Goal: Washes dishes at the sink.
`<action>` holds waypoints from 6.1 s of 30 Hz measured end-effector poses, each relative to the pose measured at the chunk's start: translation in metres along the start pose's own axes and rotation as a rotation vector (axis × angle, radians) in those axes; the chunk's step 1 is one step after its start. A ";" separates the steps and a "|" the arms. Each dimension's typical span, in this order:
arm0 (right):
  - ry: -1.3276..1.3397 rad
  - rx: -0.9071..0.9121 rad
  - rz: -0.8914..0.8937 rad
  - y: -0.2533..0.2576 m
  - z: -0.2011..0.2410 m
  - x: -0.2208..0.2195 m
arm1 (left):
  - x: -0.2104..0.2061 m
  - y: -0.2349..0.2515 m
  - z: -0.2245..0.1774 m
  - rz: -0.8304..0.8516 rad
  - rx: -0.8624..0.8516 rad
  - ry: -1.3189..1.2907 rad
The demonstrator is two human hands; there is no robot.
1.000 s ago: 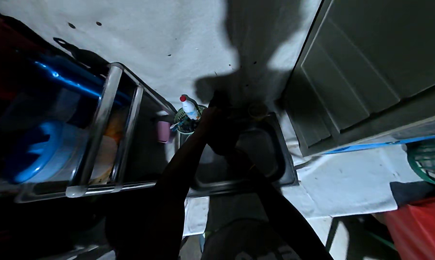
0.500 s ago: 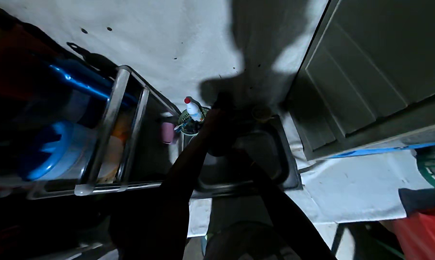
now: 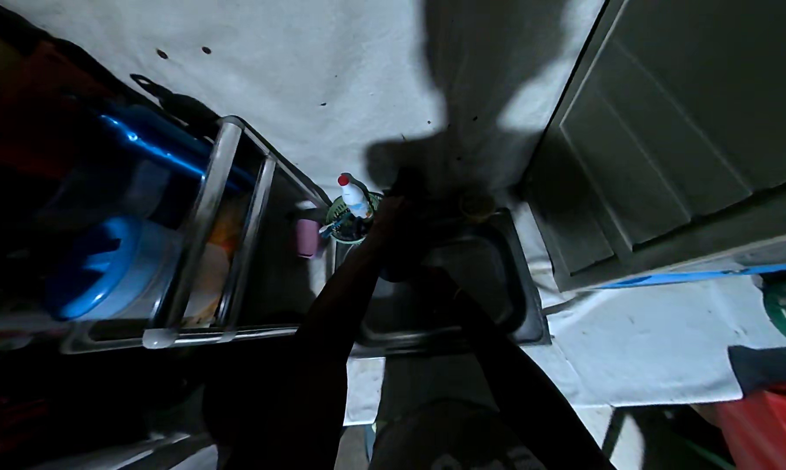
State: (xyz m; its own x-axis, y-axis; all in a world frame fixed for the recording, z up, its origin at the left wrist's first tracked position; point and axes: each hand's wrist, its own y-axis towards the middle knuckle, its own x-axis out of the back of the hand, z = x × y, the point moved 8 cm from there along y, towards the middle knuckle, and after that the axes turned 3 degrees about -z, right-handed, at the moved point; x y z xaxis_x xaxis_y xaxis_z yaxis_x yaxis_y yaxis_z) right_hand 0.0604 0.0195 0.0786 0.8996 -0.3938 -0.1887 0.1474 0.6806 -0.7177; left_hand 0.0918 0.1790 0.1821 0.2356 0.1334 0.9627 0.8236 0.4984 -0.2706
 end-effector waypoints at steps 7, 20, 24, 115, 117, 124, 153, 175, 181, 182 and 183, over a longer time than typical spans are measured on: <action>-0.023 -0.034 -0.006 -0.004 0.001 0.000 | -0.002 0.003 0.002 -0.014 -0.013 -0.017; -0.077 -0.026 -0.025 -0.004 -0.006 0.004 | -0.002 0.003 -0.001 -0.013 -0.052 -0.016; -0.068 -0.008 -0.020 -0.003 -0.006 0.004 | 0.001 0.001 -0.004 -0.033 -0.075 -0.016; -0.343 0.093 -0.127 0.004 -0.005 0.008 | -0.001 0.005 -0.008 0.033 0.002 -0.063; -0.324 0.088 -0.129 0.003 -0.006 0.009 | -0.001 0.005 -0.008 0.026 0.002 -0.045; -0.265 0.084 -0.134 0.005 -0.007 0.010 | -0.001 0.004 -0.006 -0.029 -0.021 -0.100; -0.276 0.050 -0.143 -0.011 -0.005 0.009 | -0.006 0.009 -0.006 0.034 0.006 -0.047; -0.384 0.060 -0.063 0.011 -0.021 0.030 | -0.006 0.010 -0.009 0.087 0.109 -0.055; -0.354 0.125 0.009 0.036 -0.029 0.037 | -0.016 0.015 0.000 0.035 0.168 -0.057; -0.348 0.098 0.003 0.037 -0.030 0.037 | -0.018 0.015 0.002 0.037 0.176 -0.059; -0.346 0.082 0.000 0.037 -0.030 0.038 | -0.020 0.014 0.002 0.038 0.176 -0.054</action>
State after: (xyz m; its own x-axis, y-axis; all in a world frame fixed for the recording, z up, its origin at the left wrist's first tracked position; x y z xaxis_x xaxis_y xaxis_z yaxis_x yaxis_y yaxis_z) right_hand 0.0872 0.0112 0.0250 0.9836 -0.1705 0.0596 0.1670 0.7333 -0.6591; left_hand 0.0979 0.1852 0.1590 0.2333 0.1984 0.9520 0.7105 0.6336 -0.3061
